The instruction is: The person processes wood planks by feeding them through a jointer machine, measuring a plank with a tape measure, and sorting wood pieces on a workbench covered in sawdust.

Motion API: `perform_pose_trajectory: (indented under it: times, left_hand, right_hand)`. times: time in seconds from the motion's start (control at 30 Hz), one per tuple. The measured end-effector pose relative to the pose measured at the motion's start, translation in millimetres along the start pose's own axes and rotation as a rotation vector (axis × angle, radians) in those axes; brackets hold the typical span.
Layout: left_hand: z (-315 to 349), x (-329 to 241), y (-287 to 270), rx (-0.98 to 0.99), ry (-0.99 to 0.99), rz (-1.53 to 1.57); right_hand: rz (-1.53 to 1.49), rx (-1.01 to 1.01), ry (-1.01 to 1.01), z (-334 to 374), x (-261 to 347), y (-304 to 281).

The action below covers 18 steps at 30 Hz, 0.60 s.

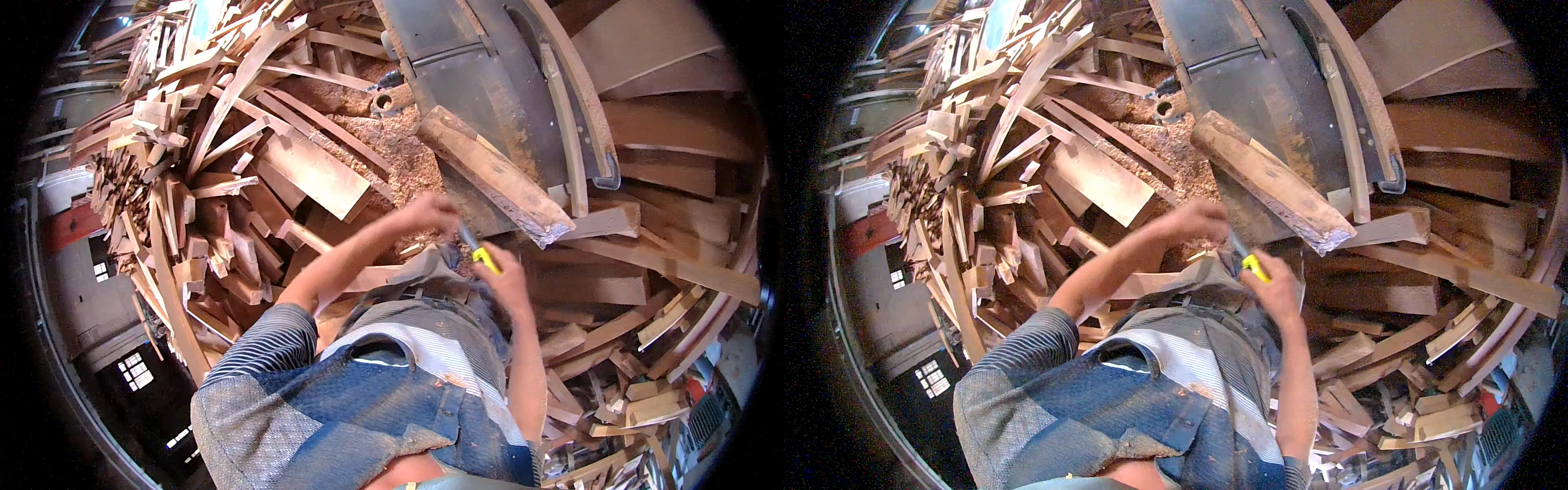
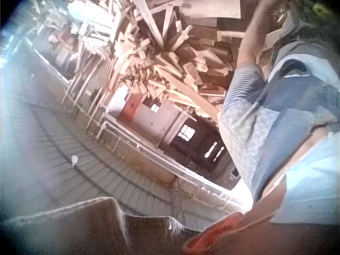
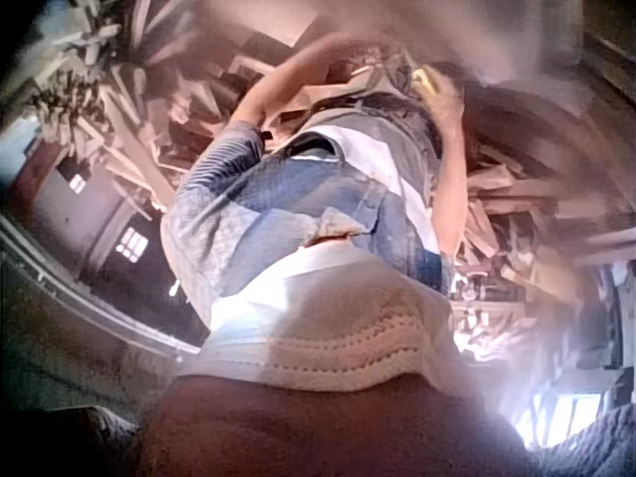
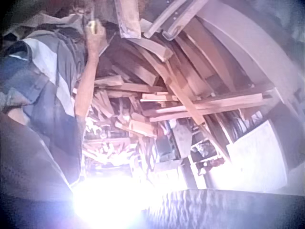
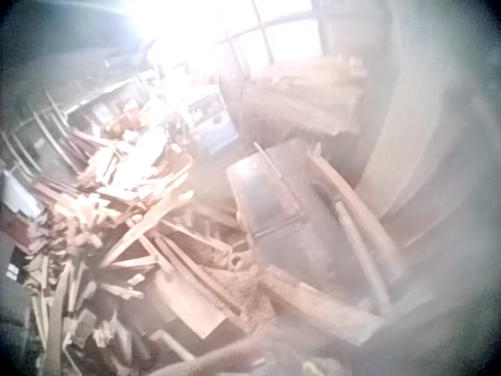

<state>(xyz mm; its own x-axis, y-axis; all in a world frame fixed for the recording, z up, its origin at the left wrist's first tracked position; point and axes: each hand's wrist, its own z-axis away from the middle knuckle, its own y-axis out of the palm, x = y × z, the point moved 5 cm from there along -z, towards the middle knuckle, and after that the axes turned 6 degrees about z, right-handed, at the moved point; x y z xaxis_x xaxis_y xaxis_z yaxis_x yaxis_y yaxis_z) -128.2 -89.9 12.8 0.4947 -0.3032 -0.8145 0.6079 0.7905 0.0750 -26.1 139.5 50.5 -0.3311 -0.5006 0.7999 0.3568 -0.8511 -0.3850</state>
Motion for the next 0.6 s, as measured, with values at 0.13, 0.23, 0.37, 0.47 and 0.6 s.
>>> perform_pose_trajectory:
  times: [0.13,0.23,0.37,0.47,0.6]
  left_hand:
    - [-40.7,-0.9,-133.9,-0.499,0.146,-0.028]
    - [-62.2,13.3,-198.9,-0.782,0.200,-0.254]
    - [-93.9,20.7,-197.1,-0.808,0.126,-0.367]
    - [-100.5,-3.0,-168.2,-0.745,0.123,-0.386]
    - [-91.3,9.9,-177.0,-0.877,0.100,-0.314]
  right_hand:
    - [0.482,-0.241,-0.105,2.6,-45.5,-70.1]
    - [0.643,-0.291,-0.113,7.6,-76.4,-126.8]
    - [0.682,-0.337,-0.068,7.4,-115.3,-166.5]
    - [0.644,-0.364,-0.045,9.4,-132.2,-169.0]
    - [0.612,-0.349,-0.014,2.3,-124.0,-166.4]
